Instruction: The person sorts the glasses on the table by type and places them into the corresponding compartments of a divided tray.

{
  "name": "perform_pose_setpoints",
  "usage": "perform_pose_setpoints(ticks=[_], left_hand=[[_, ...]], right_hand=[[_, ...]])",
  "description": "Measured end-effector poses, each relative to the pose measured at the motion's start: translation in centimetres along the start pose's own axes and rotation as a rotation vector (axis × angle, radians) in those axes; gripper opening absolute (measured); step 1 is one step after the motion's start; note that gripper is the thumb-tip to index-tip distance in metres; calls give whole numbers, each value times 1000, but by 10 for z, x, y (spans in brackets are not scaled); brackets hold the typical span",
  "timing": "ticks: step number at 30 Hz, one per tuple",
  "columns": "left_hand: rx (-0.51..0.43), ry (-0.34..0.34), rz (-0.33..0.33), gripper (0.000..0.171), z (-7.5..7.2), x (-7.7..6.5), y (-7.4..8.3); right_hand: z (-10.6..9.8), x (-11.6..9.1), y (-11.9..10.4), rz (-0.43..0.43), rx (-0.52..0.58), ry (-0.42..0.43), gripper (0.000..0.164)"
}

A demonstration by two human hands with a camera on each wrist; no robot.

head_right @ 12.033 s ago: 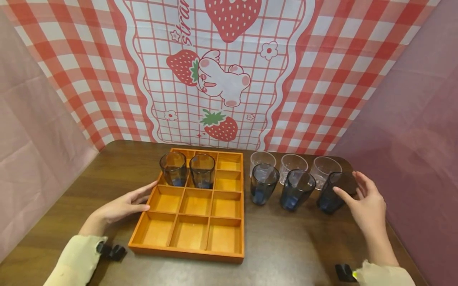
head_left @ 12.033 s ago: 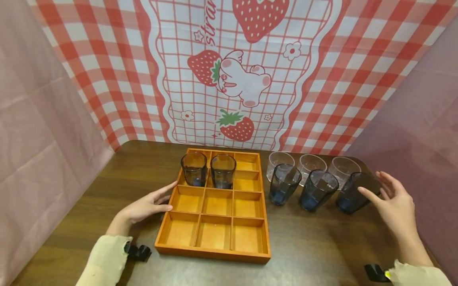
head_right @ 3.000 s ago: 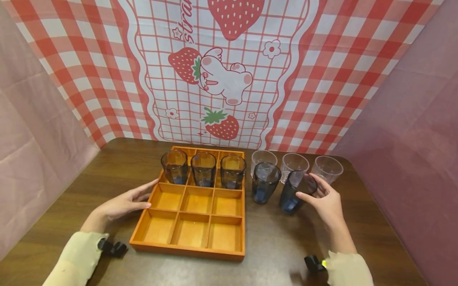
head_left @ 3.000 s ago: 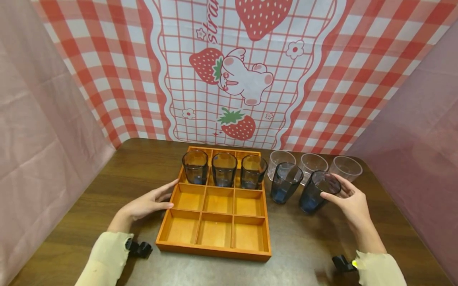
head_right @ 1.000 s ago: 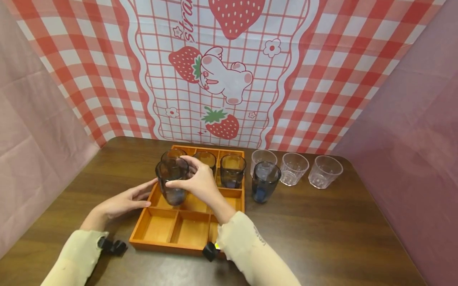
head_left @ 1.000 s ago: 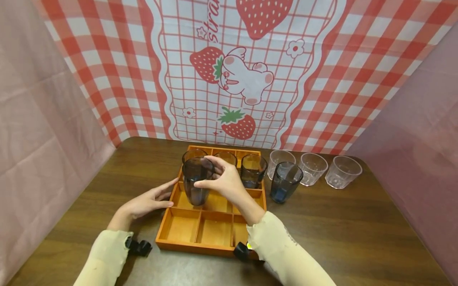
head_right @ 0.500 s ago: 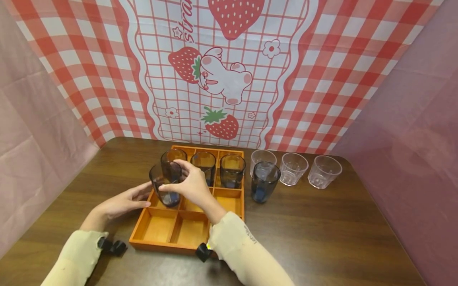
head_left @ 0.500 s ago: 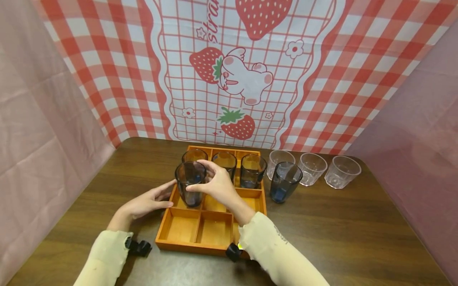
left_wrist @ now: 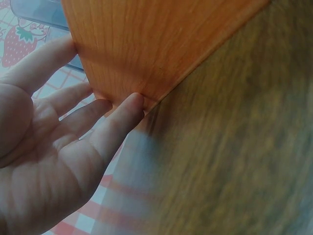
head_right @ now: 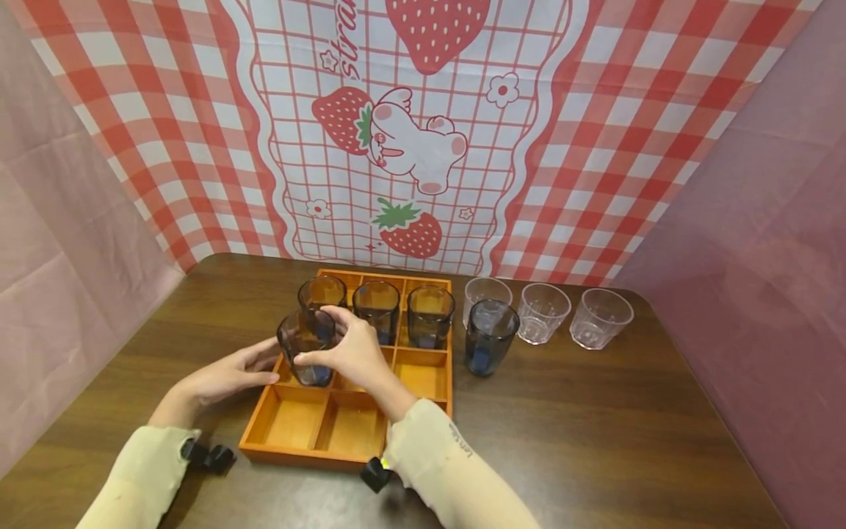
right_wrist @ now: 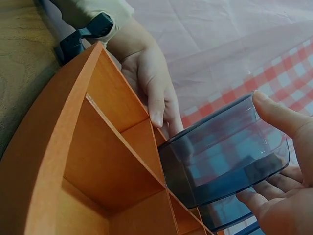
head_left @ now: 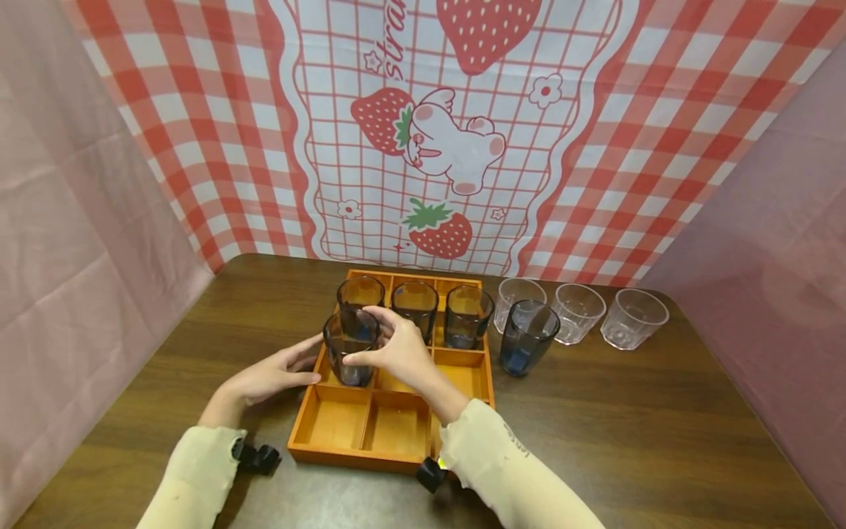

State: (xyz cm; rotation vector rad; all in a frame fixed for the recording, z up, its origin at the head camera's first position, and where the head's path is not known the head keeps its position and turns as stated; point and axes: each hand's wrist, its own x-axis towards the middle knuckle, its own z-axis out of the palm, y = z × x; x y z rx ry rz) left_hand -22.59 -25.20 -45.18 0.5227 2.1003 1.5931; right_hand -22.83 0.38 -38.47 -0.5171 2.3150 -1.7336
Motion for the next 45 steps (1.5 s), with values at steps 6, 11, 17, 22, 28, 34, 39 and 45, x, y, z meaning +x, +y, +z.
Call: perform_pose_setpoints(ticks=[6,11,17,22,28,34,39,45], left_hand=[[-6,-12,19,78,0,1,-1],[-6,-13,19,78,0,1,0],[1,-3,1,79,1,-1,1],[2,-5,0,79,2,-1,2],[7,-2,-3,79,2,-1,2],[3,7,-6,79,1,-2,1],[1,6,0,79,0,-1,0],[-13,5,-5,79,1,-1,0]], right_hand=[[3,0,4,19,-33,4,77],[5,3,7,26,-59,-5,77],[5,4,6,33,-109,-26,80],[5,2,6,23,-129,-29,80],[7,-1,3,8,-186,-17,84],[3,-4,1,13,-131,-19,82],[-5,-9,-1,-1,-70,-54,79],[-20,-18,-2,-26,-63,-83,78]])
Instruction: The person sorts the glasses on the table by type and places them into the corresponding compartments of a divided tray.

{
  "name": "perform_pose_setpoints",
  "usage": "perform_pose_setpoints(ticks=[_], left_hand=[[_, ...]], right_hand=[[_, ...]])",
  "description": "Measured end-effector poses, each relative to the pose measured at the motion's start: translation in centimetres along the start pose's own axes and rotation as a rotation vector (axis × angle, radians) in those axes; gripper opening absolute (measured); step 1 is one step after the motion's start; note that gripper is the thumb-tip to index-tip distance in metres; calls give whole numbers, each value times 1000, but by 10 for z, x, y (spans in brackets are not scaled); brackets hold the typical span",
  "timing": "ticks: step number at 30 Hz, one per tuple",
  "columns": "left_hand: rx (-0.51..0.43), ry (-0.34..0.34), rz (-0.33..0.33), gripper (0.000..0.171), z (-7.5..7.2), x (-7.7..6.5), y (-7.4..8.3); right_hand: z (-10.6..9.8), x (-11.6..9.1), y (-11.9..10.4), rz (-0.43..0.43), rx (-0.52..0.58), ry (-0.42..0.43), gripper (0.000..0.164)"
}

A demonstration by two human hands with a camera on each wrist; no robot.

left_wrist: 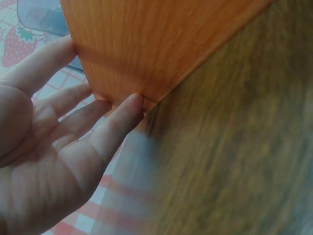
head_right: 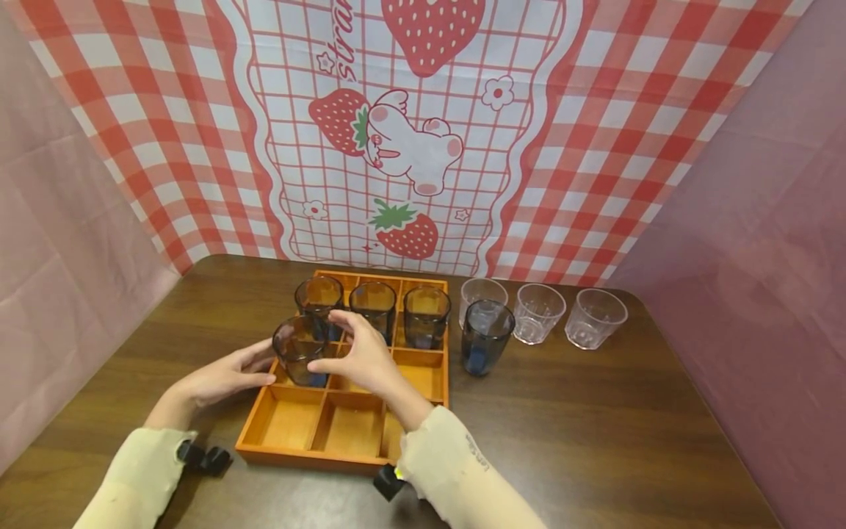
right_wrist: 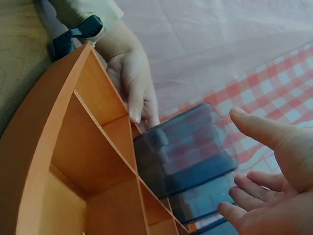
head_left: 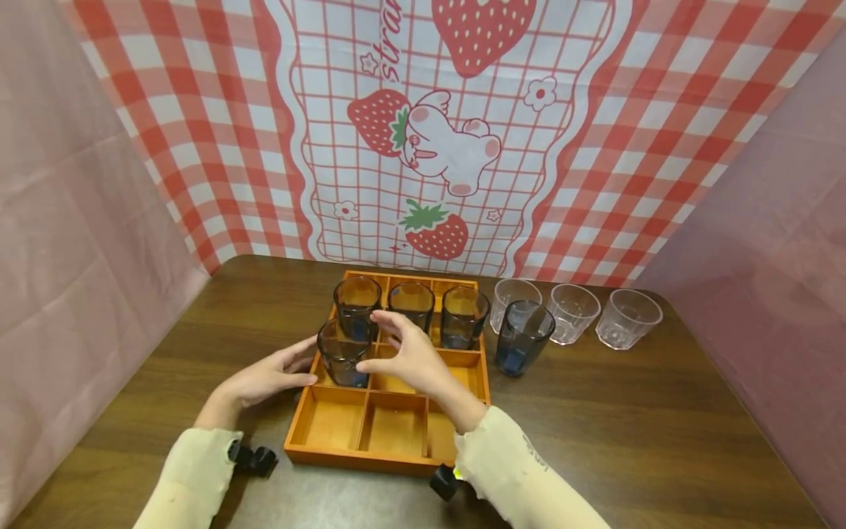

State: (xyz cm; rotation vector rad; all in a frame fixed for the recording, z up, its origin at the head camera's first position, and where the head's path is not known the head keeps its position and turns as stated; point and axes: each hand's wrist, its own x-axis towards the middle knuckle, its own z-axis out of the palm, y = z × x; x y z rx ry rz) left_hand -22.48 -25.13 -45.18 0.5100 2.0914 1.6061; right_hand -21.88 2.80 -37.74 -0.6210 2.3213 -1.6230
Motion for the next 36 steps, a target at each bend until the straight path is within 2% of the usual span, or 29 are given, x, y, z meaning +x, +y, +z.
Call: perform_pose_setpoints(ticks=[8,15,25,29,32,36], left_hand=[[-3,2,-6,80,1,0,1],[-7,1,-7,80,1,0,1],[-13,-5,-10,79,1,-1,1],[-13,-2,-7,79,1,0,1],[-15,-1,-8,80,1,0,2],[-15,-2,-12,81,2,-1,2]], right_hand=[[-25,-17,0,-2,-8,-26,79],[-45,-35,9,7,-21,22,75],[-69,-58,20,-50,-13,77,73],[-75,-64,24,-83,10,151,67],[-82,-68,23,-95,8,236,64],[-93,-73,23,-130,-70,366,63]])
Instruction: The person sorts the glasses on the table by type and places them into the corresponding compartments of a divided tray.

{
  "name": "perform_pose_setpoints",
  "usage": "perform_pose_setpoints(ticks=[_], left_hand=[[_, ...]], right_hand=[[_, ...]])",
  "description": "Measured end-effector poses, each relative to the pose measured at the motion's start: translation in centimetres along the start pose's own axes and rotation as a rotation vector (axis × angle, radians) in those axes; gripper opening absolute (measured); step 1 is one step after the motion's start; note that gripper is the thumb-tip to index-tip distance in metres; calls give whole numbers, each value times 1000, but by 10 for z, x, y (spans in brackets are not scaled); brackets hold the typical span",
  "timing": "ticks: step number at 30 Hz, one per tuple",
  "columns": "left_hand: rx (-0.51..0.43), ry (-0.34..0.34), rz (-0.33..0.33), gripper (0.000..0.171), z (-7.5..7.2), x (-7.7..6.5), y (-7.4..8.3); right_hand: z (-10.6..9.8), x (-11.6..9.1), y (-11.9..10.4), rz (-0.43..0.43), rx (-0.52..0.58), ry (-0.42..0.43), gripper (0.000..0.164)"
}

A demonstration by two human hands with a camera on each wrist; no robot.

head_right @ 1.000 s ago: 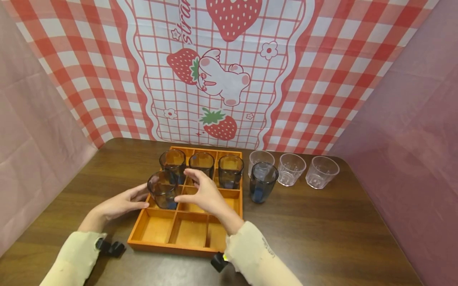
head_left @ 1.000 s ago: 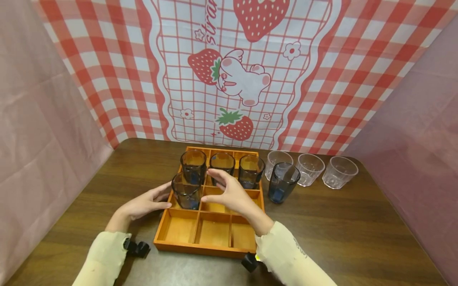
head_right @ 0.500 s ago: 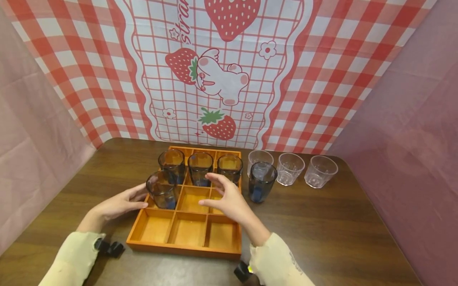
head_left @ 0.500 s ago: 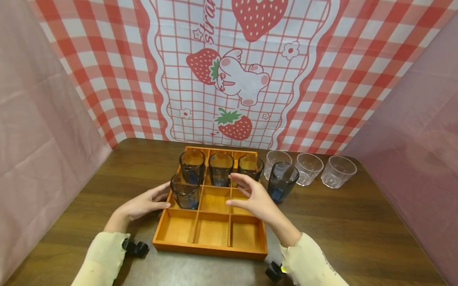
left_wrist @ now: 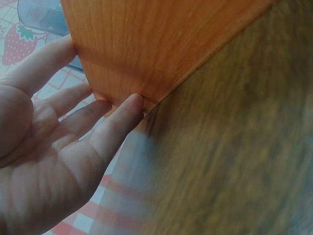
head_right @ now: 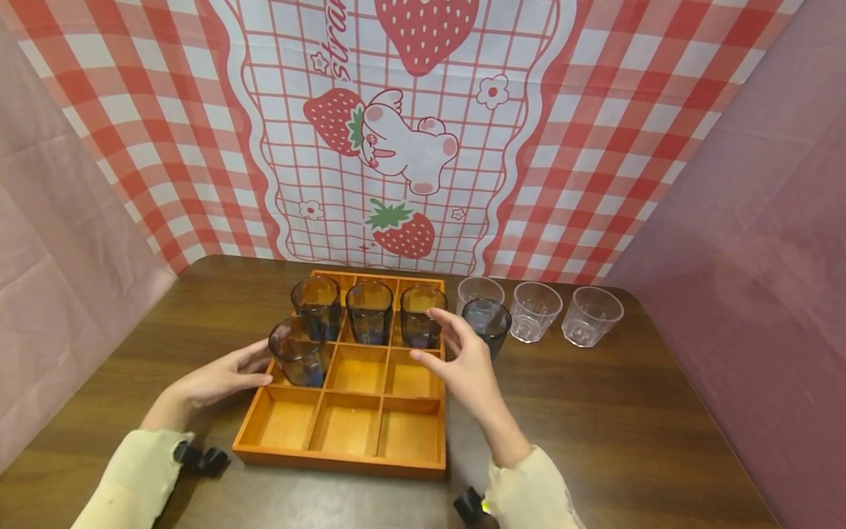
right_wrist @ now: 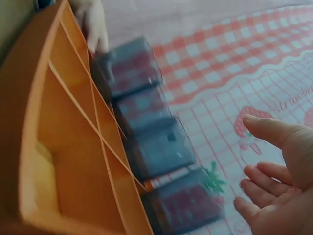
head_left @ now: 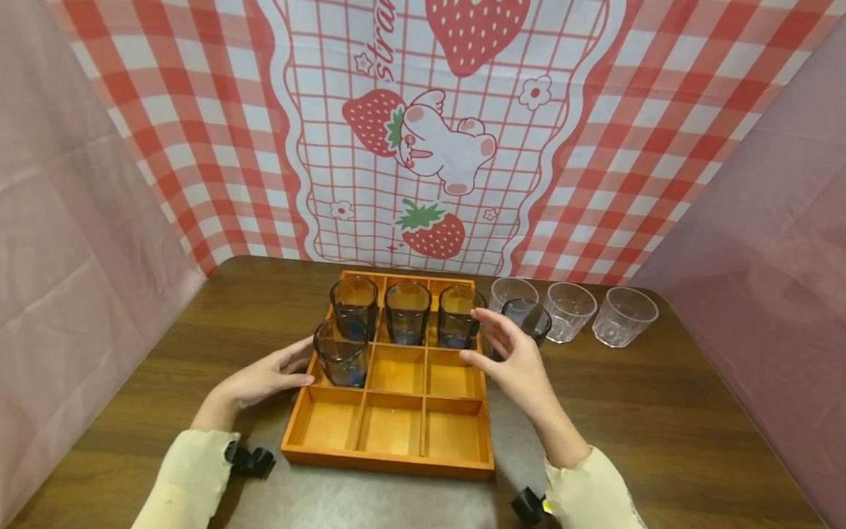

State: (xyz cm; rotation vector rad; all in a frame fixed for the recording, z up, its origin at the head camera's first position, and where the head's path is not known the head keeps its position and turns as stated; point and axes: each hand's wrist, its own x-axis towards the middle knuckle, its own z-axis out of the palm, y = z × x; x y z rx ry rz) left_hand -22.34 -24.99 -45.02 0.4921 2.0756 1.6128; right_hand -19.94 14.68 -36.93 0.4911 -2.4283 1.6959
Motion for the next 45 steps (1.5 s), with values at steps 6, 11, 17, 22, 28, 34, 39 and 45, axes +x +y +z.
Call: perform_pose_setpoints(ticks=[6,11,17,22,28,34,39,45], left_hand=[[4,5,-5,81,0,-1,-1],[7,6,-4,80,-1,-1,-1],[12,9,-7,80,-1,-1,-1],[9,12,-8,81,0,-1,-1],[10,12,-3,80,0,-1,-1],[15,5,0,80,-1,0,-1],[16,4,2,80,-1,-1,0],[8,8,-5,80,0,-1,0]], right_hand=[[-19,4,7,-101,-130,160,64],[-33,8,19,-108,-218,271,63],[-47,10,35,-28,-248,358,66],[-52,10,44,37,-237,377,72],[-62,13,56,124,-202,279,76],[-76,15,67,211,-170,111,76],[-84,17,74,202,-191,79,72],[-86,20,79,157,-192,72,71]])
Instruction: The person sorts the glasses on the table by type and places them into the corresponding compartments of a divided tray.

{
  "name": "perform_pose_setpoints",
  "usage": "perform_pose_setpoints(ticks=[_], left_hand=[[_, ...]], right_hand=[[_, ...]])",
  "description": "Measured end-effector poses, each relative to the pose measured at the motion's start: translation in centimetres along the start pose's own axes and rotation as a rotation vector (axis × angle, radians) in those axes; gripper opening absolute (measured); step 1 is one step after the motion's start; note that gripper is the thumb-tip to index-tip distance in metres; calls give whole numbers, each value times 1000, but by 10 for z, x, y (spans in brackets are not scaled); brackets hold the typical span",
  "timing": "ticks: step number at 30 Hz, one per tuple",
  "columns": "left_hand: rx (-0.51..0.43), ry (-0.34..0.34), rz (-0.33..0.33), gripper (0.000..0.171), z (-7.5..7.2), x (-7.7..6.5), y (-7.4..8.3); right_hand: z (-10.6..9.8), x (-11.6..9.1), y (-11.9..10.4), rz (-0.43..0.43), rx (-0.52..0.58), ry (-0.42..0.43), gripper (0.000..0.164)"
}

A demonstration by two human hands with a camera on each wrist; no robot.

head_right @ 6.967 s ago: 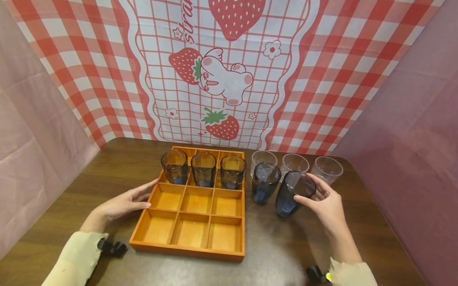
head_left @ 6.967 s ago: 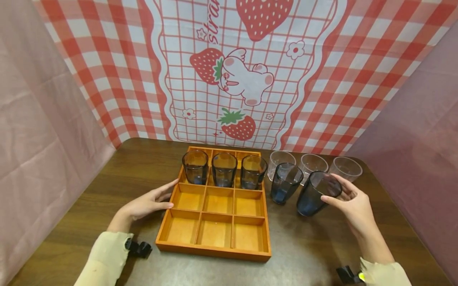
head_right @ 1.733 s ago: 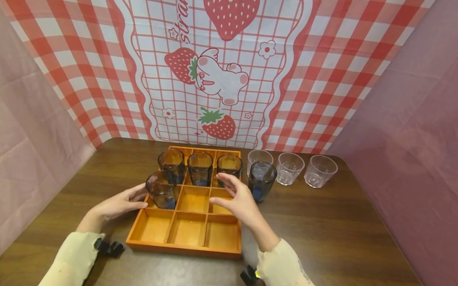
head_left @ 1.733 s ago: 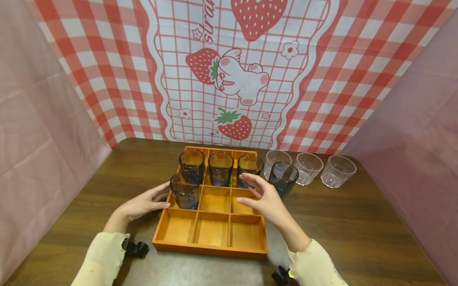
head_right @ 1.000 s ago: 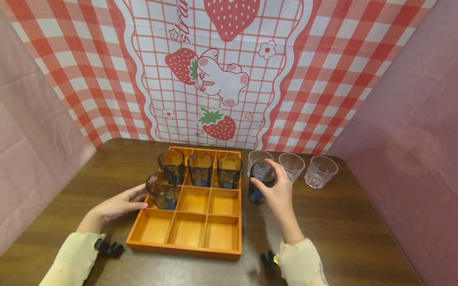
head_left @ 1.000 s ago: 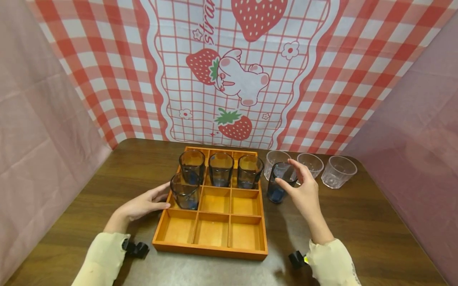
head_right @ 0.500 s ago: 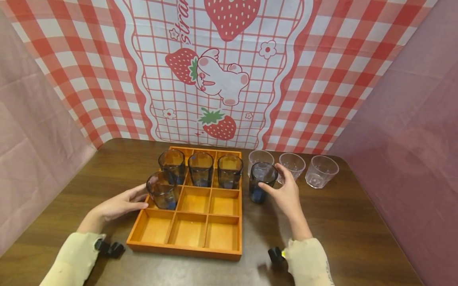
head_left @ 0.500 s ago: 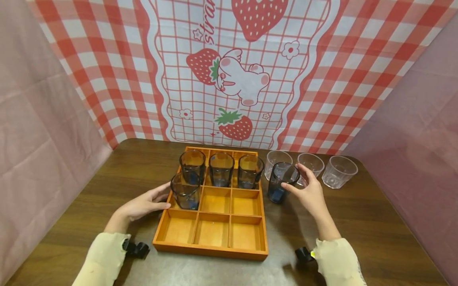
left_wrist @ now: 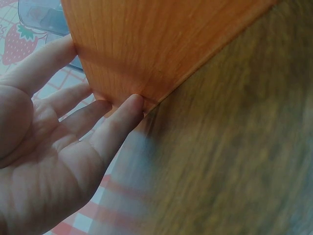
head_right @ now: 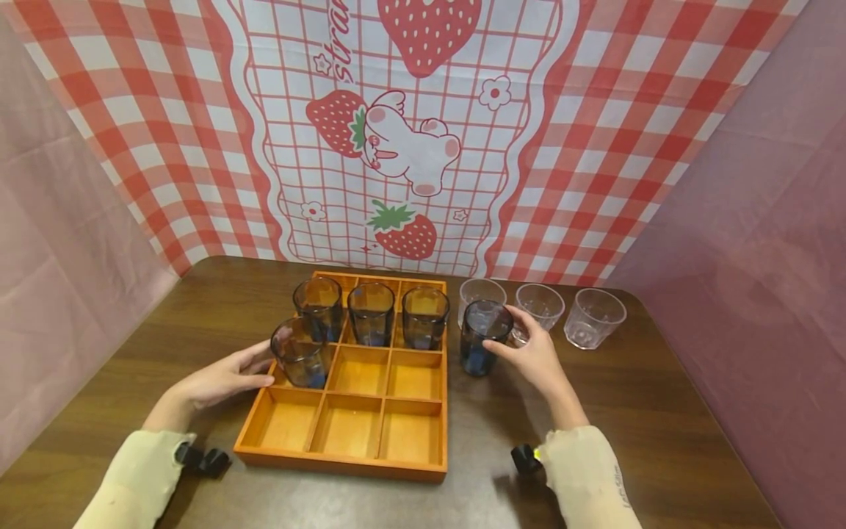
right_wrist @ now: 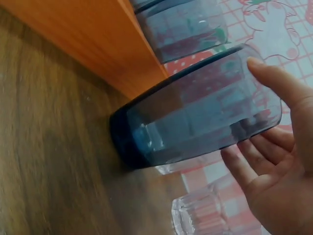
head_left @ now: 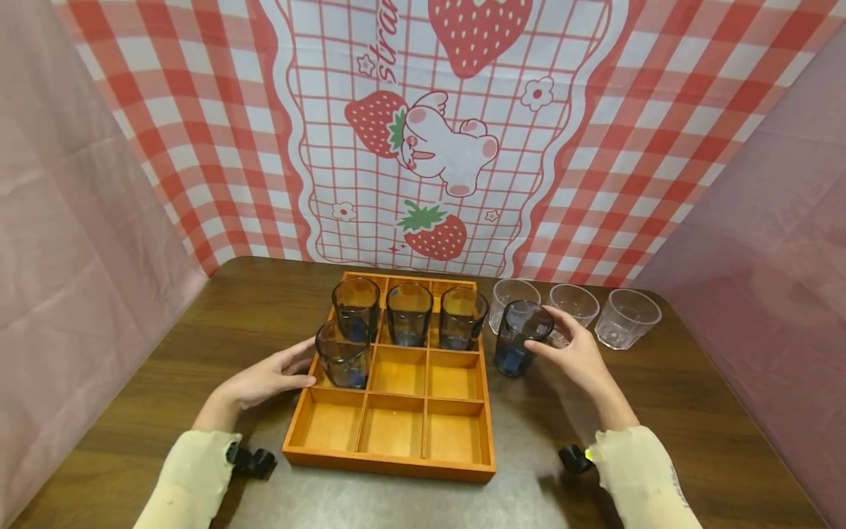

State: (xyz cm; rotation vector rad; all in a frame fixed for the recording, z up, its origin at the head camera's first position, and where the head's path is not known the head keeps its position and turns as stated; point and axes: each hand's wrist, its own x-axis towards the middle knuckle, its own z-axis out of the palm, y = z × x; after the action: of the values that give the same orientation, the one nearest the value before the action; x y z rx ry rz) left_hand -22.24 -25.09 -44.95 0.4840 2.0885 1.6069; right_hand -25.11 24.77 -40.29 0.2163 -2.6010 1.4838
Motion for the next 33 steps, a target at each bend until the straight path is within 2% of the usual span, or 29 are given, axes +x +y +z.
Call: perform_pose_setpoints(ticks=[5,14,20,27,33], left_hand=[[-3,0,2,80,0,0,0],[4,-3,3,80,1,0,1],[3,-2,0,80,0,0,0],[8,3,-1,80,0,-1,1],[9,-1,2,79,0,0,0]], right_hand=[[3,1,3,-11,-23,42,70],[4,-5,1,-33,3,118,65],[0,-13,-14,-44,54,143,63],[0,-21,-32,-138,140,143,62],[7,-26,-50,-200,149,114,62]])
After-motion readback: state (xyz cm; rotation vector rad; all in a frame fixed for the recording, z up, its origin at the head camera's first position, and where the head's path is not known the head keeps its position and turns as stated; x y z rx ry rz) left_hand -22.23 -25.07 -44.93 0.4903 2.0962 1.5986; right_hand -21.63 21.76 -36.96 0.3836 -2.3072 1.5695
